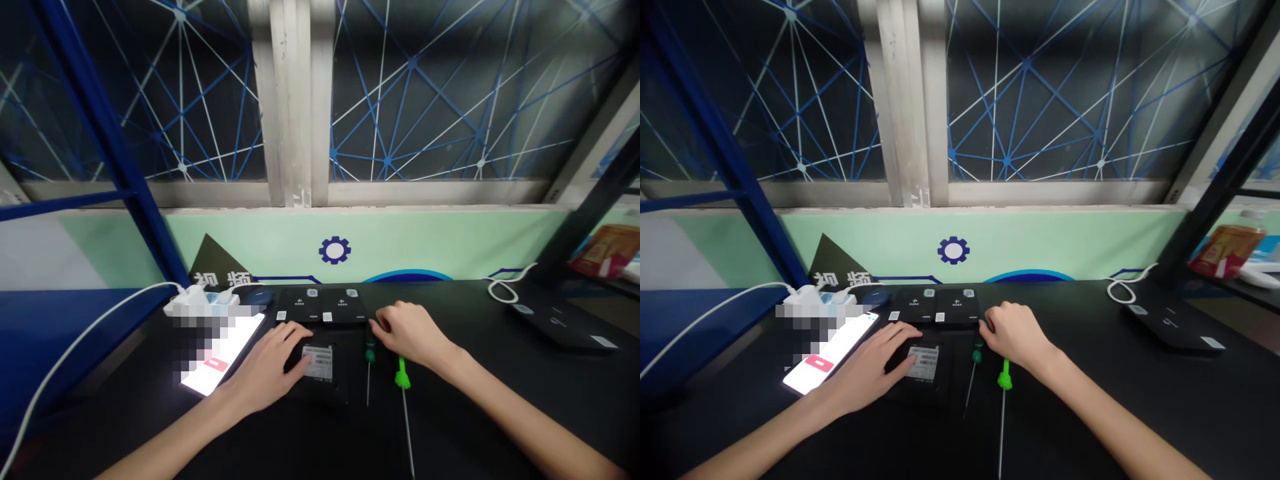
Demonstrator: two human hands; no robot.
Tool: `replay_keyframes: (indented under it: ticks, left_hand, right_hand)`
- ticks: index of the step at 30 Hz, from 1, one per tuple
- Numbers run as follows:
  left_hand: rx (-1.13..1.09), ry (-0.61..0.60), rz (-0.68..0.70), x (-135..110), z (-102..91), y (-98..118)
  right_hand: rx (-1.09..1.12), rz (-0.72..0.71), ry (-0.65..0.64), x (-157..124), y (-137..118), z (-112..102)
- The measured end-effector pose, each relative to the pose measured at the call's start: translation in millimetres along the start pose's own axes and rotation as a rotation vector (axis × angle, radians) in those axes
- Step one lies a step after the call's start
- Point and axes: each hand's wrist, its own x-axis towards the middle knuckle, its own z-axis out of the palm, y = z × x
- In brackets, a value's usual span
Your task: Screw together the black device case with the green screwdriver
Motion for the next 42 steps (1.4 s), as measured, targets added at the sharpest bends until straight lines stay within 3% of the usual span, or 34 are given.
replay_keyframes:
  ticks: [8,14,26,42]
  left_hand:
    - [0.06,-0.032,-0.052,-2.7,2.6,-5.0]
    - [0.027,0.003,-0.083,-0.9,6.1,-0.3]
    - [0.013,-0.137,0.058,-4.6,2.3,-2.7]
    - [0.117,0.057,0.195,-4.4,-2.6,2.5]
  right_hand:
    - [-0.013,0.061,0.035,3.6,5.7,-4.0]
    - [0.086,0.01,0.082,3.2,1.6,-3.8]
    - [0.232,-0.114,0.121,-1.0,-4.3,-2.0]
    - [0.241,-0.161,0.1,0.6,-1.4,2.4]
